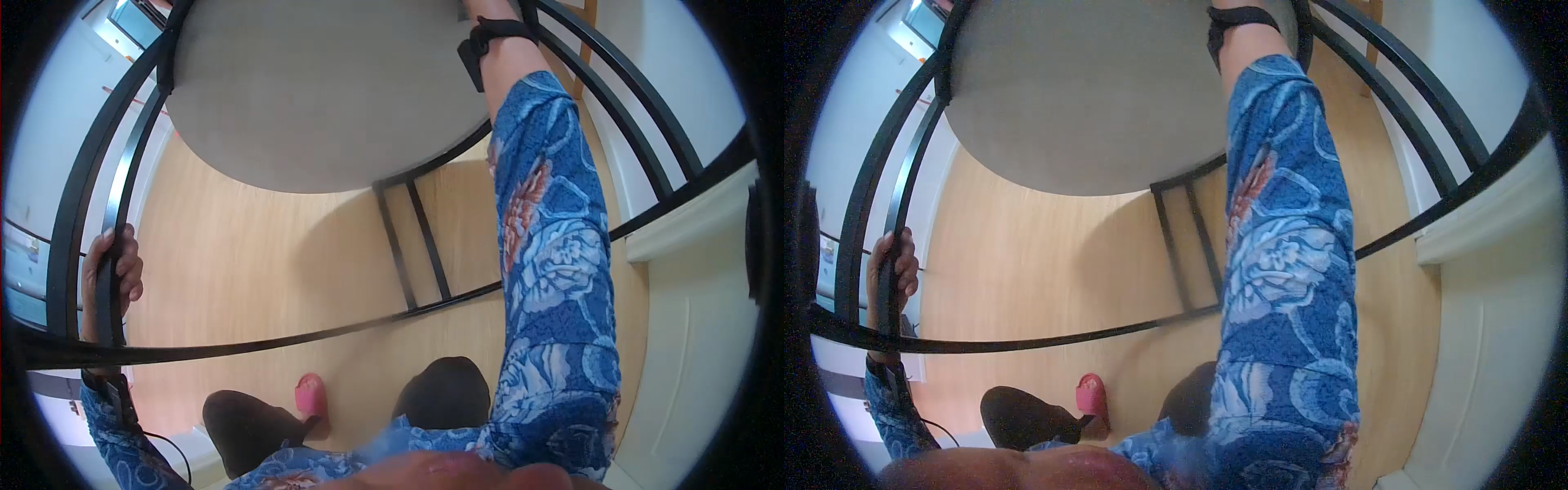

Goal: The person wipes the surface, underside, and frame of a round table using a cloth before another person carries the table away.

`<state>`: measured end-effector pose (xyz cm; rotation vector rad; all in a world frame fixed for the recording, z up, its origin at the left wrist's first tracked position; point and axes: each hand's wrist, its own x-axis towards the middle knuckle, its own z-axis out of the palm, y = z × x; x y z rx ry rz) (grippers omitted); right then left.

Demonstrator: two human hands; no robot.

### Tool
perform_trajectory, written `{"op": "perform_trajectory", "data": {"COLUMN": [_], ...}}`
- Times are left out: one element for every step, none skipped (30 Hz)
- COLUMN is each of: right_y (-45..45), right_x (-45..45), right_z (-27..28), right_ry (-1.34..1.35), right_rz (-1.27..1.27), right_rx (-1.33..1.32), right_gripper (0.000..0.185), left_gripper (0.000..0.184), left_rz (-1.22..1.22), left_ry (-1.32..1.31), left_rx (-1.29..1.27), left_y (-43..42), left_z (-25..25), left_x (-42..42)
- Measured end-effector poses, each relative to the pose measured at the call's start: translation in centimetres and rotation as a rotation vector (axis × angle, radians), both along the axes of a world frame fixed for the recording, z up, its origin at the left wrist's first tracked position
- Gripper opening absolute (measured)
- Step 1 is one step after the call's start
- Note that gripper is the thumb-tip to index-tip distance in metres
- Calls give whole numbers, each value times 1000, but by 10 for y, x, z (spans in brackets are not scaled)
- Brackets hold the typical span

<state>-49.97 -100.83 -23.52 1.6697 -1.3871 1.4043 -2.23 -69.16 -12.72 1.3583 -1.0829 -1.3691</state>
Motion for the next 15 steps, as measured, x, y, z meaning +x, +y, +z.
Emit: {"op": "perform_trajectory", "data": {"right_y": [1, 2, 3, 3, 3, 4, 7, 7, 7, 9, 16, 29, 39, 48, 58], "right_x": [9, 18, 23, 31, 39, 46, 54, 60, 66, 71, 73, 82, 86, 88, 87], "right_z": [5, 14, 22, 23, 23, 25, 27, 28, 27, 22, 17, 7, -6, -17, -25], "right_ry": [-9, -21, -38, -49, -64, -87, -112, -135, -160, -186, -229, -456, -680, -788, -899], "right_rz": [40, 78, 113, 163, 207, 251, 301, 352, 413, 480, 565, 737, 902, 996, 1087], "right_rx": [-34, -75, -105, -133, -159, -196, -232, -279, -322, -346, -357, -155, 72, 185, 306], "right_gripper": [28, 28, 29, 29, 29, 29, 29, 30, 30, 30, 30, 33, 36, 39, 41], "left_gripper": [27, 27, 27, 27, 27, 27, 27, 27, 26, 26, 26, 26, 26, 26, 24], "left_rz": [30, 23, -17, -45, -24, -7, 11, 27, 43, 52, 29, 24, 30, 32, -7], "left_ry": [-4, 8, 14, 26, 32, 34, 37, 31, 30, 35, 26, 1, -5, -6, -31], "left_rx": [-10, 10, -9, 5, 31, 29, 13, 30, 28, 33, 43, 36, 38, 45, 44], "left_y": [-2, -3, -7, -6, -4, -4, -3, -2, 0, 1, 3, 5, 8, 9, 10], "left_z": [1, 0, 3, 1, -1, -1, 0, 2, 3, 1, 3, 5, 7, 8, 12], "left_x": [0, 7, 7, 7, 6, 3, -1, -8, -14, -17, -23, -26, -30, -30, -31]}}
